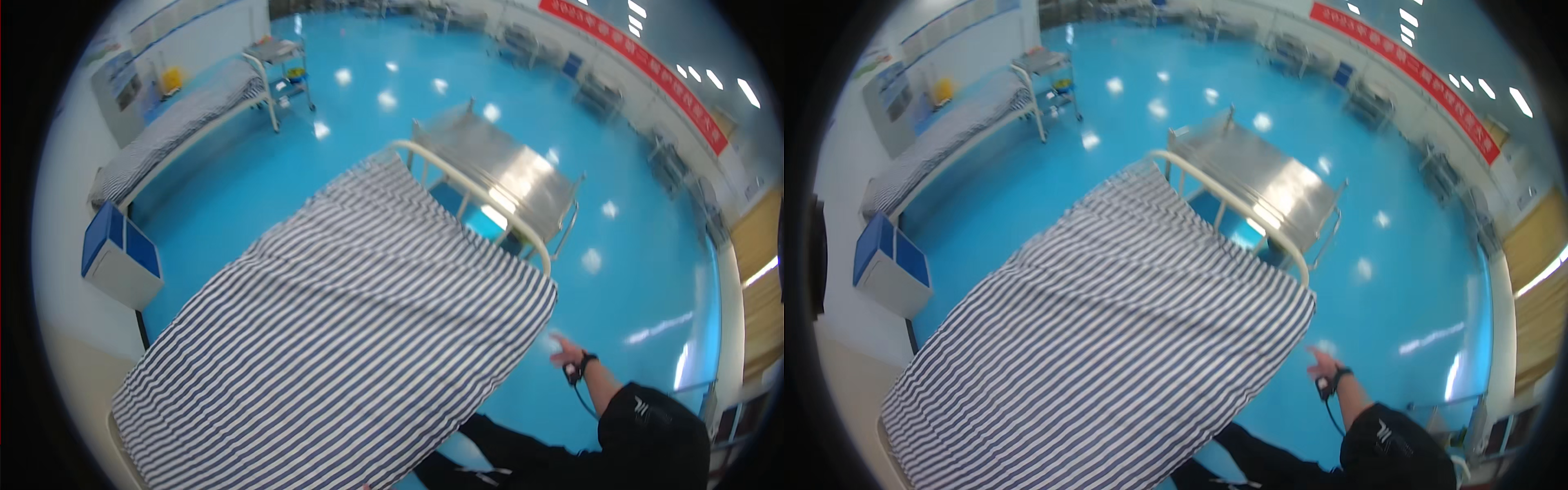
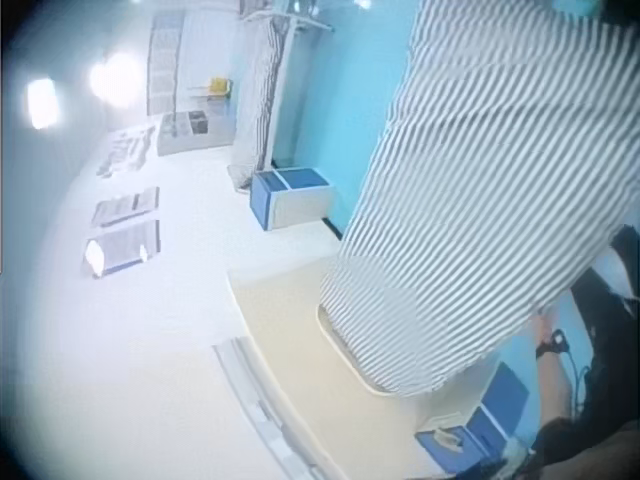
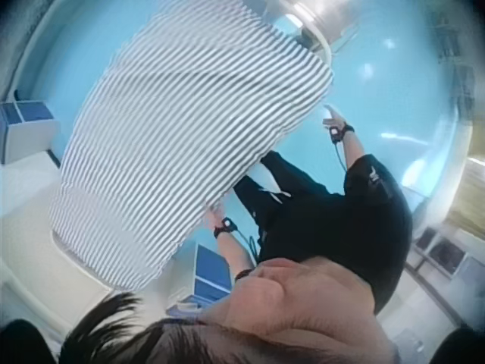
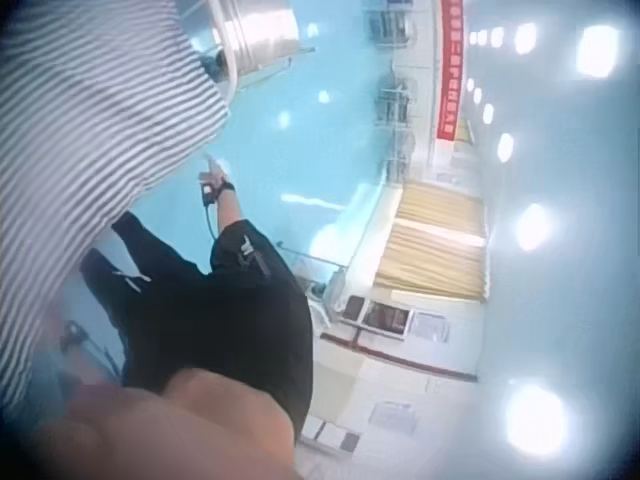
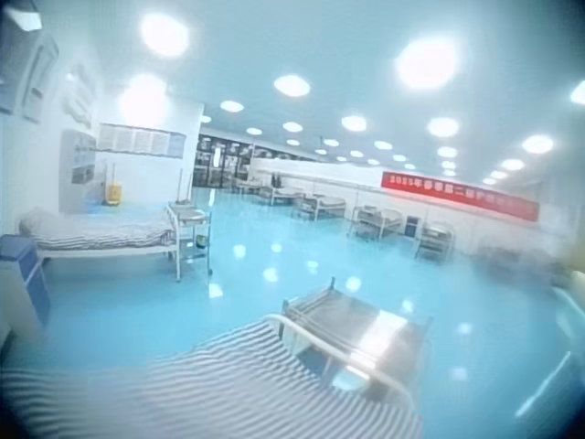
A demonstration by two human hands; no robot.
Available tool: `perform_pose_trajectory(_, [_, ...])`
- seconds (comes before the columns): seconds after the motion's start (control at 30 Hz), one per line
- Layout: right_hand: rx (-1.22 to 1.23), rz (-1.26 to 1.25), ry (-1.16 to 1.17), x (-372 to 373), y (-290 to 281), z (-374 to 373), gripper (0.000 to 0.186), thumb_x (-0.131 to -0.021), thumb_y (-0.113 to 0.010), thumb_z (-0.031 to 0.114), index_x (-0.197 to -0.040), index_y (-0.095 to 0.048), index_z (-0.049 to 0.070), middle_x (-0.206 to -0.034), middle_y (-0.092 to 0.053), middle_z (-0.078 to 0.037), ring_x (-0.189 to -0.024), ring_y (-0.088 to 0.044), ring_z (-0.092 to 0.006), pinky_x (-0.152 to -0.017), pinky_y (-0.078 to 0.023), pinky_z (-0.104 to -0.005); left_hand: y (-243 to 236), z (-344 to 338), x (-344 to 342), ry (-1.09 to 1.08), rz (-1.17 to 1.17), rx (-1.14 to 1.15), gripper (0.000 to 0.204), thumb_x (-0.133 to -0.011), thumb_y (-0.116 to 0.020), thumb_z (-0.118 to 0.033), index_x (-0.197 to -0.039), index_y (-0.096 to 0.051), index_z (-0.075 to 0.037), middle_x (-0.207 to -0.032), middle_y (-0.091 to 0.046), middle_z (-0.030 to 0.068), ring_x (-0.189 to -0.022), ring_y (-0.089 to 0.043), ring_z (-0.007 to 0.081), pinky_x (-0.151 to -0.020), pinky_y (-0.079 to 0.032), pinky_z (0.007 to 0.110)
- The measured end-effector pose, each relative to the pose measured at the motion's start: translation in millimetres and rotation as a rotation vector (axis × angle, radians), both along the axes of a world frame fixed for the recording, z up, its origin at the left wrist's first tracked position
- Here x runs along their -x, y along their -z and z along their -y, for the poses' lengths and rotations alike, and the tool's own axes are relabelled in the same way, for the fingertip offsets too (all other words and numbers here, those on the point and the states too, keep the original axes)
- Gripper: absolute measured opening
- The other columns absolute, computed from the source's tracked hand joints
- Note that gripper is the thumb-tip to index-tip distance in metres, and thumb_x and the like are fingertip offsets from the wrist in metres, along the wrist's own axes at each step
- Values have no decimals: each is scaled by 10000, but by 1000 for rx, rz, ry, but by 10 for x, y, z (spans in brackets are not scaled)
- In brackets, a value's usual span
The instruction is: Wiping down a medical tray/cart and organizing hospital beds.
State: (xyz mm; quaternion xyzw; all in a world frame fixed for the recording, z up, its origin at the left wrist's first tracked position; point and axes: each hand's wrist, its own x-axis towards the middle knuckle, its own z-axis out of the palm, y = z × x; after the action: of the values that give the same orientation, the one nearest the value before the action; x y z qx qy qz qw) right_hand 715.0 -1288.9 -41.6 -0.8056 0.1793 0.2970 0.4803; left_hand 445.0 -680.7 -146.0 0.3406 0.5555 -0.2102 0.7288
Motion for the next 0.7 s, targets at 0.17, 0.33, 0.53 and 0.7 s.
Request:
perform_pose_trajectory(0.17, [-182,-328,651,-1060,118,-735,878,-722,-654,400,-1383,-143,128,-1340,-329,-131,-1169,-396,-280,-913,-374,-461,195,414,-413,-543,-75,-198,508,-755,-499,-383,-1081,-470,6,-1019,-469,138,-859,-482,264,-689,-406,388])
perform_pose_trajectory(0.33, [-207,76,883,-1323,605,-1026,791,-686,-648,320,-1280,-298,-68,-1259,-415,-202,-1084,-475,-312,-914,-405,-369,302,445,-515,-832,-51,-404,678,-680,-530,-412,-1174,-401,34,-1236,-394,175,-1050,-441,297,-818,-373,432])
perform_pose_trajectory(0.53, [-527,47,719,-1270,-466,-956,571,-725,-610,183,-1212,-407,-35,-1191,-499,-132,-1063,-497,-233,-966,-354,-328,-714,531,-459,-728,193,-592,469,-741,-504,-310,-1047,-438,38,-1210,-394,181,-1053,-408,272,-862,-338,392])
perform_pose_trajectory(0.7, [-635,-79,581,-1065,-236,-762,637,-784,-596,188,-1291,-282,-37,-1284,-415,-125,-1144,-436,-239,-1012,-300,-377,-822,638,-331,-1035,237,-442,557,-648,-565,-243,-1131,-447,9,-1246,-392,163,-1070,-420,280,-854,-370,408])
